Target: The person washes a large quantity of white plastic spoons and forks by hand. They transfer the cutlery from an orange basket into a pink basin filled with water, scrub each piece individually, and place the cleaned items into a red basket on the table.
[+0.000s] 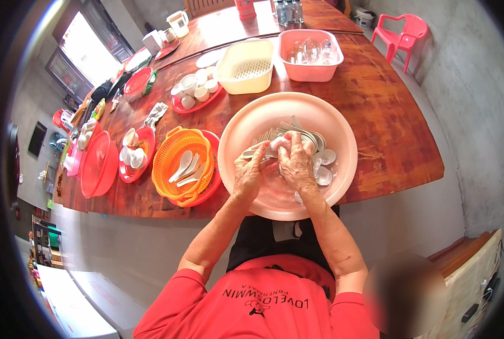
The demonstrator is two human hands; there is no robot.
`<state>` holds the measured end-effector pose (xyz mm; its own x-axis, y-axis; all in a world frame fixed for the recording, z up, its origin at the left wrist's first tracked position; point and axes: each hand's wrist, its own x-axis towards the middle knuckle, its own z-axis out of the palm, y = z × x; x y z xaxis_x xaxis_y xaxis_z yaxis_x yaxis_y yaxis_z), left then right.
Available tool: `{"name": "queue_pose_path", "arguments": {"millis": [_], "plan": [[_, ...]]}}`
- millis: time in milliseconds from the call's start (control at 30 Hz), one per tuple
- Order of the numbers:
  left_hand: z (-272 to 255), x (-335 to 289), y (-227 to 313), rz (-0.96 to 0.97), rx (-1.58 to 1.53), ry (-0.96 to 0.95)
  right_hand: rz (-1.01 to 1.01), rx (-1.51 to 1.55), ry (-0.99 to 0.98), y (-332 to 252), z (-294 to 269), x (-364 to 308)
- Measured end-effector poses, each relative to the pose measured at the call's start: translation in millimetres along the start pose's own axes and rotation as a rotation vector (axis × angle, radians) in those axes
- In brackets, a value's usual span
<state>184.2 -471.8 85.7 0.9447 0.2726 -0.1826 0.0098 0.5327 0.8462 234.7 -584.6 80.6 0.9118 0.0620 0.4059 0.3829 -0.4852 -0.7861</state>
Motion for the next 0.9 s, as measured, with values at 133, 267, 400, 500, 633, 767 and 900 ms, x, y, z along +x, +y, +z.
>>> {"name": "queue_pose_path", "arguments": {"millis": [133, 267, 400, 500, 633, 767, 900], "plan": [[1.0, -0.3, 18.7, -0.268, -0.206, -0.083, 0.061, 0.255, -0.2, 0.0, -11.1, 8.5], [-19.2, 16.6, 28.9, -0.486, -0.271, -0.249, 0.034, 0.393, -0.339, -6.4, -26.8, 16.7], [-20.6, 23.8, 35.2, -0.538, -0.141, -0.493, -0.053, 0.401, -0.399, 4.4, -36.0, 29.7], [-16.8, 24.9, 36.2, -0.513, 0.065, -0.643, -0.037, 0.511, -0.477, 13.7, -43.6, 38.8], [-16.5, 23.4, 29.1, -0.653, -0.158, -0.463, -0.066, 0.398, -0.508, 3.0, -50.6, 43.3], [-3.9, 25.8, 1.4, -0.491, -0.147, -0.308, -0.19, -0.075, -0.141, 8.2, -18.2, 32.5], [-0.1, 20.0, -5.2, -0.446, -0.088, -0.097, -0.122, -0.15, -0.272, 10.0, -2.4, 18.7]]}}
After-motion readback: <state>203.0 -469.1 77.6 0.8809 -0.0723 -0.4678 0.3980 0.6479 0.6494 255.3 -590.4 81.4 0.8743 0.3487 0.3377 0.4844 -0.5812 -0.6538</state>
